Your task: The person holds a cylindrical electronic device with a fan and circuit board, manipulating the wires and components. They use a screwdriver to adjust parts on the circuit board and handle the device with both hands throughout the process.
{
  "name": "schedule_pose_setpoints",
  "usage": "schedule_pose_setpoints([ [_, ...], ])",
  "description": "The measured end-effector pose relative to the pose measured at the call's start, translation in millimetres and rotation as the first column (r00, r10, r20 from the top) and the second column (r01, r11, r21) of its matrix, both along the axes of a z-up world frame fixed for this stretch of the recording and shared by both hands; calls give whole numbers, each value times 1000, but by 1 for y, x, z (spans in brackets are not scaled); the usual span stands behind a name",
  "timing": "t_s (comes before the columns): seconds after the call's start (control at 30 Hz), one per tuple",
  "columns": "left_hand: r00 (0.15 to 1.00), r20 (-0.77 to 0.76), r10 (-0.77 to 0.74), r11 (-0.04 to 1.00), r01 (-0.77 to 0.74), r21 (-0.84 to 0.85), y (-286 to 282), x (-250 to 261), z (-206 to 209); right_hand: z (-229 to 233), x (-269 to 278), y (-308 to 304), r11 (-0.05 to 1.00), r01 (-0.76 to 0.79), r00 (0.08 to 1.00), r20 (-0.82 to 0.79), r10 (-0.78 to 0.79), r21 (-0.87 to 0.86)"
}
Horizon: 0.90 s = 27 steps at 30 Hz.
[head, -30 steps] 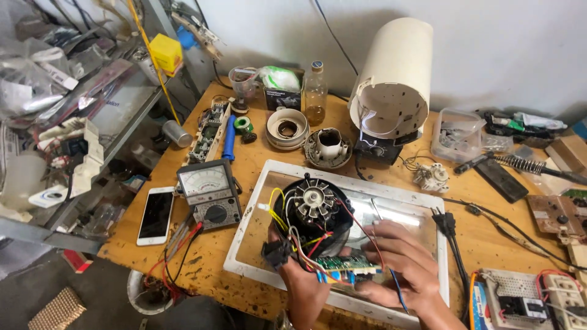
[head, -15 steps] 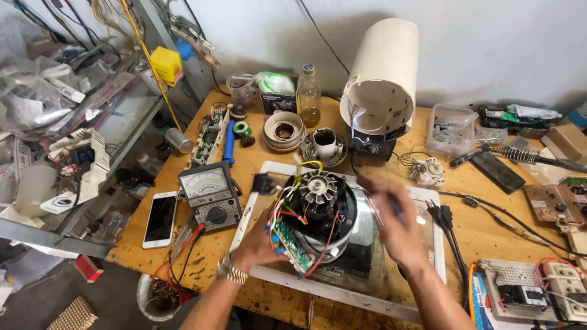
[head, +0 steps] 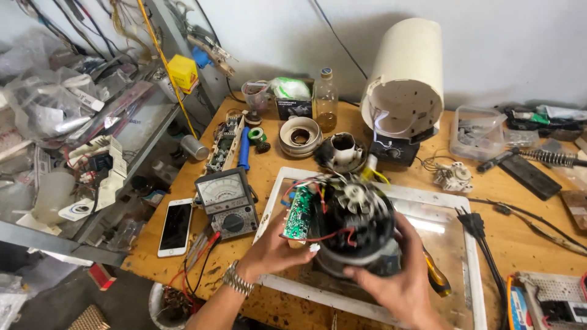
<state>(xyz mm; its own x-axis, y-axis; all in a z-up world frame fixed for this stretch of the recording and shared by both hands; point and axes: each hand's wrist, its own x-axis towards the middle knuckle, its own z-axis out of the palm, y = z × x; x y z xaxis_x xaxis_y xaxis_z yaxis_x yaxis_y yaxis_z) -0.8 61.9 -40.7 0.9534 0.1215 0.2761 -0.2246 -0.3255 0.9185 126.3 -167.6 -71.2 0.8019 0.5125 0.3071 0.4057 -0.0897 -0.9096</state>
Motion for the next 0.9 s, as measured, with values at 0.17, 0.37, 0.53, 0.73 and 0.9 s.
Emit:
schedule_pose_setpoints([
  [0.17,968,-249,16,999,-26,-37,-3,-20,-3,-14,-13,-11,992,61,994,81,-70,111],
  [0.37,986,-156,-51,978,18,-209,-24,-17,15,18,7,1,976,-158,984,101,144,148],
  [0.53,919,107,378,915,-354,-192,-32,-15,23,-18,4,-3,981,-148,988,-17,151,127],
  [0.73,887,193,420,901,-381,-209,-24,-1,33,5,-30,14,984,150,984,-113,-139,93],
  [0.9,854,227,468,870,-400,-287,-25,5,47,3,-33,18,966,180,979,-126,-158,187],
])
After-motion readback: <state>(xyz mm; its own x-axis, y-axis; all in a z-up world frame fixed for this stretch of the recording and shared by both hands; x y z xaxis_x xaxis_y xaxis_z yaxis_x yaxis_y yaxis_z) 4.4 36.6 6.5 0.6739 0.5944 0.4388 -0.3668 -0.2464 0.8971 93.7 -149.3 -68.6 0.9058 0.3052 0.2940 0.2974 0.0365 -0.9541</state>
